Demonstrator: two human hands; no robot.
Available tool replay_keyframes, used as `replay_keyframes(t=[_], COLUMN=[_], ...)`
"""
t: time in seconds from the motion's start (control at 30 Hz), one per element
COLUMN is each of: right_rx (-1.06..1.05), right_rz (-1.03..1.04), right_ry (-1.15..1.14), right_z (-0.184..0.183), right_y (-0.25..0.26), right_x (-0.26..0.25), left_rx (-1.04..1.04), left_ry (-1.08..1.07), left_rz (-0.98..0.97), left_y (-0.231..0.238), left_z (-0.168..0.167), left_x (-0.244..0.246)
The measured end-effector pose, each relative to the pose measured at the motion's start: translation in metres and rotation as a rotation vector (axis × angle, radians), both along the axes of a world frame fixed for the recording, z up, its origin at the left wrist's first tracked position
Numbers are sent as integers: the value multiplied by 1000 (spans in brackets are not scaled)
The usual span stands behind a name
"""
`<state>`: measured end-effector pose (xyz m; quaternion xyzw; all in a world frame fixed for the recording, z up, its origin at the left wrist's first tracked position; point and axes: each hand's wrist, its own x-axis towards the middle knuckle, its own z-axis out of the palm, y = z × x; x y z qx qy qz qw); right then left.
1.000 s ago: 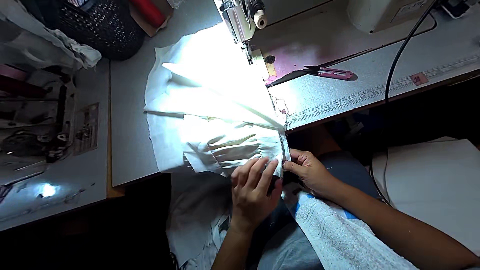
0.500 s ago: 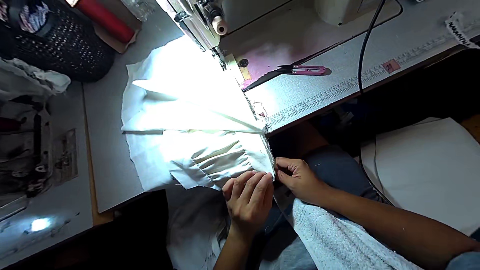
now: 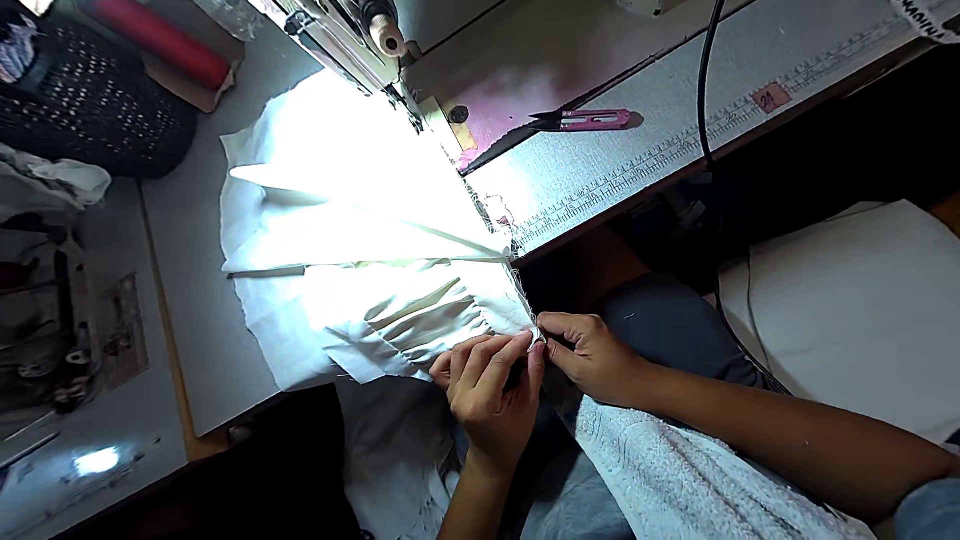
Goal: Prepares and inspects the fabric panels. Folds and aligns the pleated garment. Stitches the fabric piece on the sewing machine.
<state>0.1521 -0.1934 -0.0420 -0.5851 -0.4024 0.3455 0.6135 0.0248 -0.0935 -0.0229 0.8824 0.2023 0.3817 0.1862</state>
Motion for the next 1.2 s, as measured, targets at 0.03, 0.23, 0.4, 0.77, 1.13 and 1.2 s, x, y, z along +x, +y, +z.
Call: replay_keyframes(t=[0.03, 0.23, 0.4, 0.77, 1.13, 1.2], right_rx=[1, 6, 28, 30, 41, 38], right_rz=[2, 2, 14, 24, 7, 16], right_ry=[-8, -49, -56, -23, -17, -16], right_z=[0, 0, 0, 0, 0, 0], right_y=[0, -1, -1, 0, 1, 1], right_x=[0, -1, -1, -3, -4, -4], left_rx=[23, 237, 281, 161, 154, 150], left_ry=[1, 85, 113, 2, -20, -51], left_rz=[10, 49, 16, -77, -115, -108], left_y=[0, 2, 3, 6, 1, 1], left_z=[0, 1, -3, -13, -19, -23], left_x=[1, 1, -4, -8, -13, -14])
